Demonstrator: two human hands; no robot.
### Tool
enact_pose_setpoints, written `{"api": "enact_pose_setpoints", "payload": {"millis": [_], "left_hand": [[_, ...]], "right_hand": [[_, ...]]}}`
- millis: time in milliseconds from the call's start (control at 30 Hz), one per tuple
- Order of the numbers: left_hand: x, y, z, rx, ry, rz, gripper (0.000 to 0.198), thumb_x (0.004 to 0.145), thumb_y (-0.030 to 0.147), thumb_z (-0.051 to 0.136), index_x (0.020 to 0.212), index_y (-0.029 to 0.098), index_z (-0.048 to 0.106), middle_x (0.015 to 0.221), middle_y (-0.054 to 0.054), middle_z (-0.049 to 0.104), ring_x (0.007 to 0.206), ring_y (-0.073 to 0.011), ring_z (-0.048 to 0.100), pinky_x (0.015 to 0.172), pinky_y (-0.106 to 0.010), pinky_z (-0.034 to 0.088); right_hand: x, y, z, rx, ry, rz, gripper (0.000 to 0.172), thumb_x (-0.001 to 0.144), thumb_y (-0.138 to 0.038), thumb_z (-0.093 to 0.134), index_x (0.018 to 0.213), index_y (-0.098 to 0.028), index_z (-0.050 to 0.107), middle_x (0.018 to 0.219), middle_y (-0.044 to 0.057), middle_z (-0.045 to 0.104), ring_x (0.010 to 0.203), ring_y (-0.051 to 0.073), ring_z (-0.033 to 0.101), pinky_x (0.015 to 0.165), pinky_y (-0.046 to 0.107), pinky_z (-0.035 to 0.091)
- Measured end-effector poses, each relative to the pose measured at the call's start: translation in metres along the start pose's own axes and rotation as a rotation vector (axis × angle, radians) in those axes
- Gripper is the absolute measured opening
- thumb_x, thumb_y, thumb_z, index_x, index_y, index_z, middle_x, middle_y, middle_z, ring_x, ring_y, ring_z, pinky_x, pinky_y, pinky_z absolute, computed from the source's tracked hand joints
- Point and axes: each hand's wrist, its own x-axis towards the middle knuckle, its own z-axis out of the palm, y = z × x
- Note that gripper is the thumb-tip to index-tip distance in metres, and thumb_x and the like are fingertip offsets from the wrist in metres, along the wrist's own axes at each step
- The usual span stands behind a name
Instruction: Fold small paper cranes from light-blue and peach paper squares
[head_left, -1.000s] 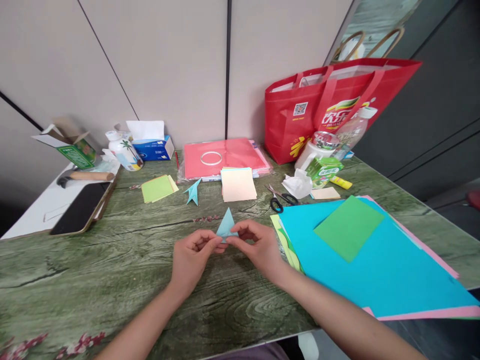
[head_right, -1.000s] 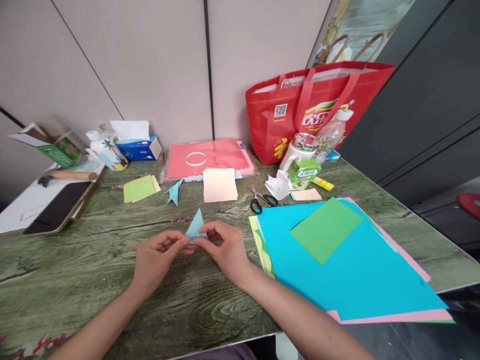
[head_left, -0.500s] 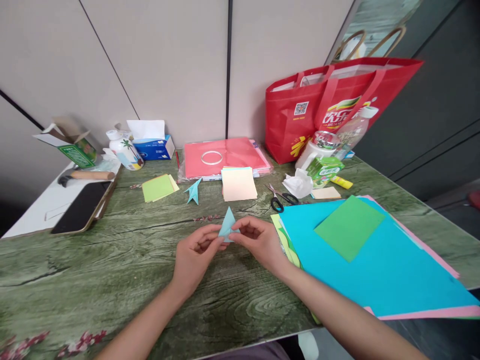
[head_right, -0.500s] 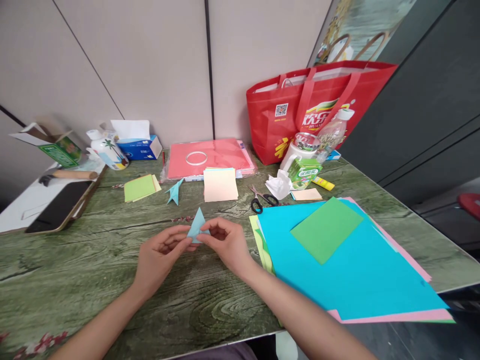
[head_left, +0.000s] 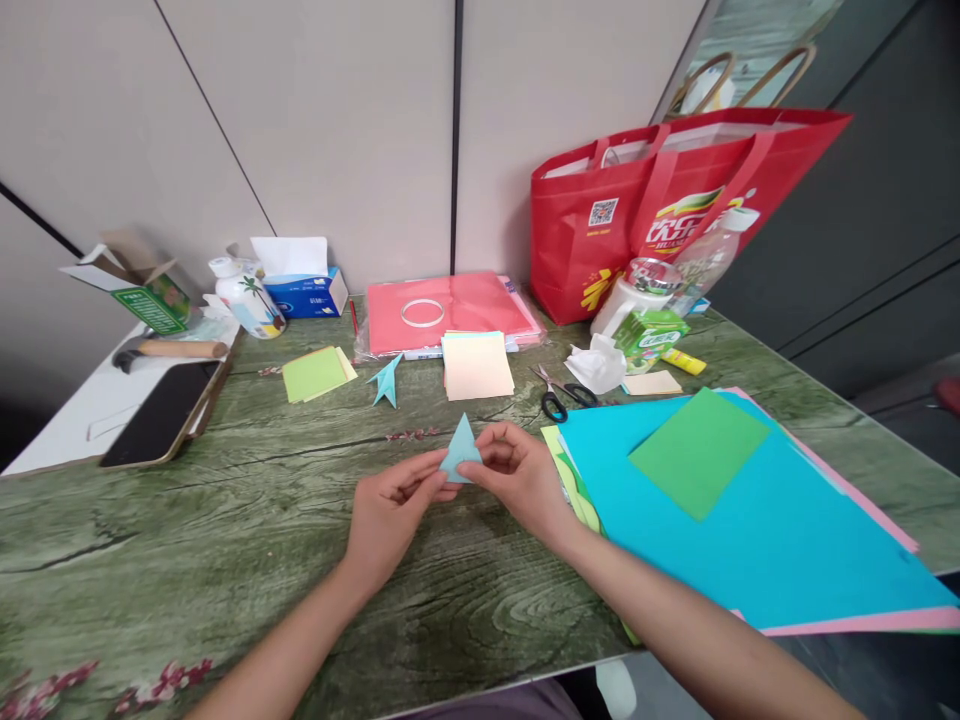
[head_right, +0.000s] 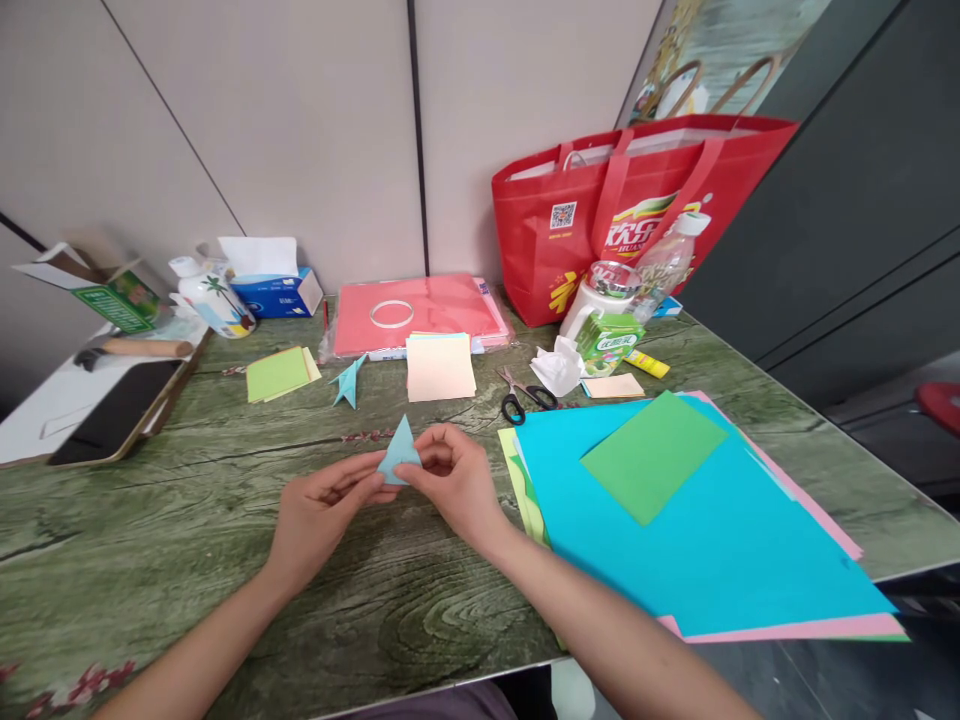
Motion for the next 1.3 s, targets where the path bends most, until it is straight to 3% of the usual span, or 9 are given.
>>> {"api": "enact_pose_setpoints", "payload": {"millis": [267,500,633,800,1100,1300], "left_hand": [[0.0004,0.0029,0.0015,0.017,0.016,-0.006,0.018,0.071,0.018,0.067,0.088,0.019,0.072,0.078,0.001,0.074,0.065,-0.0182,0.07,0.065,-0.027,0.061],[0.0,0.0013,0.0009,0.047,0.018,-0.004,0.019,0.071,0.019,0.067,0.089,0.018,0.072,0.08,0.001,0.074,0.064,-0.0187,0.07,0.065,-0.028,0.06],[0.0026,0.0002,-0.0002,0.007,0.021,-0.076,0.029,0.07,0.022,0.068,0.098,0.015,0.068,0.08,-0.001,0.074,0.067,-0.0199,0.07,0.067,-0.03,0.06],[0.0056,0.0002,-0.0035,0.022,-0.035,-0.123,0.044,0.057,0.015,0.077,0.1,0.014,0.065,0.088,-0.003,0.074,0.083,-0.0209,0.069,0.076,-0.028,0.057],[0.0034,0.0003,-0.0007,0.036,-0.123,-0.216,0.019,0.067,0.028,0.069,0.081,0.014,0.069,0.069,-0.003,0.074,0.064,-0.0204,0.07,0.064,-0.03,0.059],[0.0011,0.0023,0.0017,-0.029,-0.1,-0.245,0.025,0.066,0.03,0.069,0.084,0.014,0.067,0.066,-0.002,0.073,0.061,-0.0205,0.07,0.062,-0.031,0.059]], "right_hand": [[0.0012,0.0016,-0.0013,0.023,-0.006,0.022,0.034,0.06,-0.028,0.075,0.079,-0.02,0.048,0.061,-0.003,0.065,0.054,0.013,0.06,0.054,0.024,0.044],[0.0019,-0.0019,-0.0028,-0.009,-0.047,0.038,0.027,0.061,-0.03,0.073,0.08,-0.018,0.059,0.064,-0.001,0.066,0.057,0.014,0.06,0.057,0.025,0.046],[0.0028,-0.0014,-0.0032,-0.009,-0.039,0.017,0.023,0.06,-0.032,0.073,0.075,-0.017,0.062,0.068,0.001,0.068,0.059,0.015,0.061,0.058,0.027,0.048],[0.0035,0.0002,-0.0038,-0.011,-0.033,-0.005,0.022,0.06,-0.03,0.074,0.073,-0.017,0.063,0.067,0.002,0.067,0.059,0.014,0.06,0.057,0.027,0.048],[-0.0001,0.0021,-0.001,-0.065,-0.077,-0.004,0.02,0.06,-0.028,0.074,0.072,-0.017,0.061,0.065,0.001,0.066,0.057,0.013,0.059,0.054,0.025,0.046],[0.0005,0.0048,-0.0005,-0.007,-0.099,0.013,0.022,0.06,-0.028,0.074,0.076,-0.018,0.062,0.067,0.0,0.066,0.06,0.014,0.06,0.058,0.026,0.048]]}}
